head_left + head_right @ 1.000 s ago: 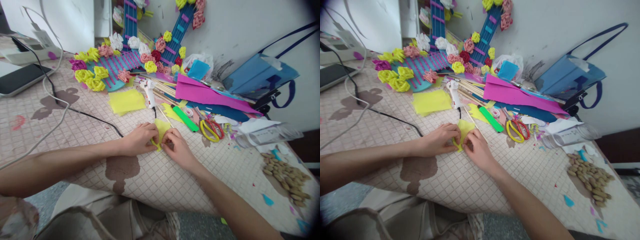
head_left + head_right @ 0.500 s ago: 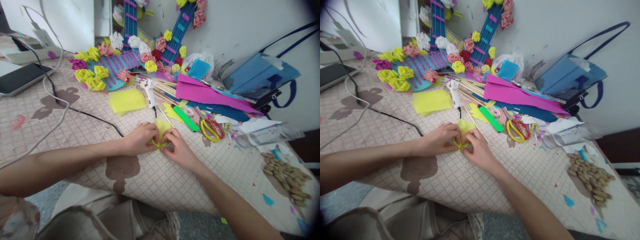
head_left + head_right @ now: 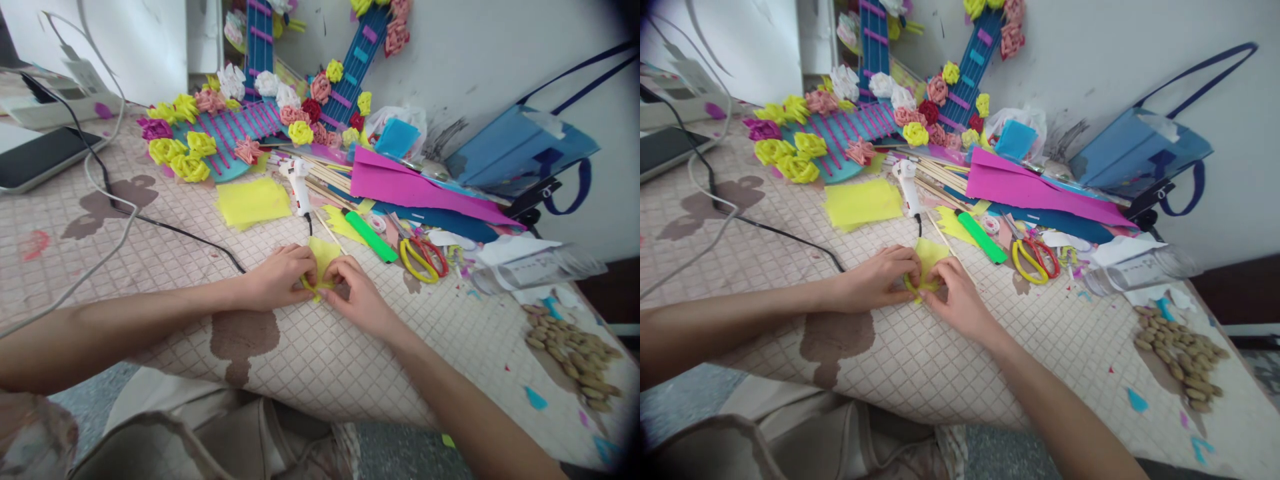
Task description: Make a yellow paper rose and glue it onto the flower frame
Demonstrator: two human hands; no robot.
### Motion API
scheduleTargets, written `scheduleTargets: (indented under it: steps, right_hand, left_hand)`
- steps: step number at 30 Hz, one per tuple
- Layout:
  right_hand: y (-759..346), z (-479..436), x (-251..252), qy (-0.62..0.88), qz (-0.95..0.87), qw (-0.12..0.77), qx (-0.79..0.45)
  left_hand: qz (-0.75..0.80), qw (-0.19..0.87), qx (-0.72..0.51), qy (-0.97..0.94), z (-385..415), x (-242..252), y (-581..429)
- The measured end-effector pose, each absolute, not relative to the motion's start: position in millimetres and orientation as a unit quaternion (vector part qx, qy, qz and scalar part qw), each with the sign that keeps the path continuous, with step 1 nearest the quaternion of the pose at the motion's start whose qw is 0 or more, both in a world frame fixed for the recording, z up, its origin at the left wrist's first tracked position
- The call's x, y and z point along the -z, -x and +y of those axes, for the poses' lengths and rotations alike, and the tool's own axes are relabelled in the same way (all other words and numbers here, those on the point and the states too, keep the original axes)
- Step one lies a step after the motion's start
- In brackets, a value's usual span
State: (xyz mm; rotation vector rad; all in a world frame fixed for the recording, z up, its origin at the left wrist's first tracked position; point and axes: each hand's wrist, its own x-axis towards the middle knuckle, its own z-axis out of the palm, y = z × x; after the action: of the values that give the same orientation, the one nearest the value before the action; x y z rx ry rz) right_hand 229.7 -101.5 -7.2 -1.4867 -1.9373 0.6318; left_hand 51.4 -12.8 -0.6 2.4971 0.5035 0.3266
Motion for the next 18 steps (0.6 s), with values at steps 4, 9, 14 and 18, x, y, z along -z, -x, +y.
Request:
scheduleTargets:
  steps: [4,9,14,18]
  right_hand:
    - [-230.1,-101.0,9.0,0.567,-0.729,0.306,-0.233]
    - [-230.1,-101.1,10.2,0.571,-0.725,0.303,-0.237]
    - [-228.7,-101.6,9.4,0.573,-0.719,0.311,-0.241]
    - [-227.8,-101.8,10.2,0.573,-0.72,0.313,-0.235]
  left_hand:
    - [0.183,0.299,-0.141,-0.926,-11.6,0.4,-51.1]
    - [0.188,0.287,-0.166,-0.925,-13.6,2.4,-51.1]
    - [0.188,0.282,-0.169,-0.925,-14.2,3.7,-52.8]
    - [0.19,0.271,-0.176,-0.927,-13.7,6.7,-54.0]
